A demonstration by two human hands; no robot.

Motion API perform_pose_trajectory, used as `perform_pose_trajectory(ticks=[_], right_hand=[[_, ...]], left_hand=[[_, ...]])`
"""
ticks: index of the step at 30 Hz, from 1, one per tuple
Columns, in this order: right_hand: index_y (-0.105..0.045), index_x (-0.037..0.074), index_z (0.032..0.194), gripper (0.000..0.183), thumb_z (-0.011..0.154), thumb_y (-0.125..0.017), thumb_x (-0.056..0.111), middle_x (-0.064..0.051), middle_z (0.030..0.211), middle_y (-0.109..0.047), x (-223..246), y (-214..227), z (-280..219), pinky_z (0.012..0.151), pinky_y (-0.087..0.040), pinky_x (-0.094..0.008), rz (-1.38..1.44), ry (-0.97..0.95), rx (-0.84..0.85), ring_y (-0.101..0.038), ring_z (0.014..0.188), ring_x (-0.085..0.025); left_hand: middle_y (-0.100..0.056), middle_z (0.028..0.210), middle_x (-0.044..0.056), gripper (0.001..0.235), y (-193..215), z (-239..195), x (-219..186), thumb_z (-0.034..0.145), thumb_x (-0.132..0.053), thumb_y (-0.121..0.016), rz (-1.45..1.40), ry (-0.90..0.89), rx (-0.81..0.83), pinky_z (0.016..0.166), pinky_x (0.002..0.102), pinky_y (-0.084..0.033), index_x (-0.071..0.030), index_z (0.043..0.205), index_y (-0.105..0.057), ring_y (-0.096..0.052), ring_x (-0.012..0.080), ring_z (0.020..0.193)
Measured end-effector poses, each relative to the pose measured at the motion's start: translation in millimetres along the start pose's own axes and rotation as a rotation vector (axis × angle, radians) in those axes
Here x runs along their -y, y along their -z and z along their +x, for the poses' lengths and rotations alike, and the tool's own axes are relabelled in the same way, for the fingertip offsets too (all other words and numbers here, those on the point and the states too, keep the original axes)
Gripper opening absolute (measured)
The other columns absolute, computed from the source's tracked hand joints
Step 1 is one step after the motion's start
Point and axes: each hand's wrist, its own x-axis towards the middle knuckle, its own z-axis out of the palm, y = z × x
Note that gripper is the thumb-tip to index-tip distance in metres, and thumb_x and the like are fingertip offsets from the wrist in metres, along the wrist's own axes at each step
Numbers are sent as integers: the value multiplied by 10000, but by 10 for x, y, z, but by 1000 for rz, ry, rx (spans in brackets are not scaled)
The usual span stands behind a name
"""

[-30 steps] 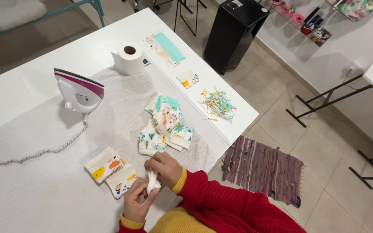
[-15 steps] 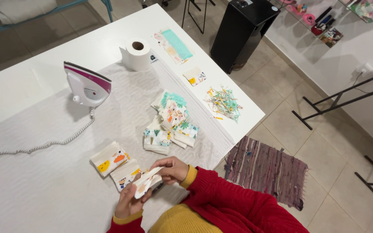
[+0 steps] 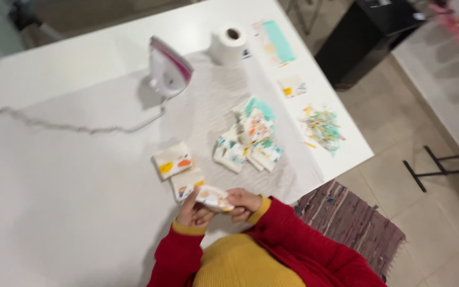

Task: The person folds small, patterned fabric squares on a white table. They pick up each square, fold it in half, and then fold it again into a smaller rectangle, placing the finished items in a neat pile.

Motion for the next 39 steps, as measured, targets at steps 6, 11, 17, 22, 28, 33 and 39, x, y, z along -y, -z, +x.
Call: perform_pose_trajectory(ticks=[6, 11, 17, 22, 28, 33, 39], right_hand=[[-618, 11, 1095, 391, 1061, -726, 385, 36, 766, -460, -120, 468, -30, 536, -259, -233, 10, 50, 290, -345, 618, -60], [-630, 23, 1213, 475, 977, -724, 424, -14, 902, -610, 34, 162, -3, 623, -347, -244, -67, 105, 253, -426, 698, -97], [-615, 1, 1244, 536, 939, -642, 441, -66, 1015, -700, 44, 50, 69, 608, -381, -209, 136, 276, 30, -461, 662, -76], [-625, -29, 1211, 505, 1054, -567, 446, 21, 759, -582, -83, 210, 91, 624, -366, -224, 229, 270, 31, -382, 576, -41], [-630, 93, 1065, 408, 1130, -492, 472, 106, 550, -343, -206, 317, 54, 549, -282, -237, 357, 261, 24, -268, 514, -47], [-589, 93, 1362, 655, 1062, -339, 619, 143, 440, -364, -136, 44, 36, 413, -164, -227, 455, 112, 553, -199, 396, -37], [-516, 39, 1479, 758, 1095, -297, 655, 169, 453, -367, -127, 31, 9, 427, -138, -252, 409, 104, 627, -186, 401, -37]], left_hand=[[-449, 555, -5, 419, -377, -12, -52, 1030, -454, -547, 146, 50, -180, 334, 215, -206, -57, 911, -612, -231, 33, 367], [-314, 462, -70, 454, -382, -67, -51, 1051, -487, -543, 131, 26, -22, 325, 212, -218, -55, 947, -638, -222, 38, 342], [-279, 463, -86, 500, -452, -148, -9, 1030, -531, -521, 14, 150, 73, 327, 206, -221, -56, 1035, -676, -227, 39, 345], [-343, 482, -95, 458, -391, -146, 109, 1034, -495, -522, -133, 201, 246, 347, 186, -233, -68, 1114, -667, -216, 34, 365], [-497, 629, -15, 339, -263, -97, 138, 1141, -361, -458, -195, 135, 218, 335, 171, -241, -59, 1145, -611, -235, 22, 396], [-510, 571, -38, 454, -512, -116, -2, 1144, -378, -414, -154, 102, 404, 344, 177, -260, 15, 1289, -588, -275, 35, 380], [-642, 729, 116, 503, -568, -111, -2, 1068, -392, -370, -27, 80, 166, 282, 198, -292, 40, 1252, -550, -336, 47, 325]])
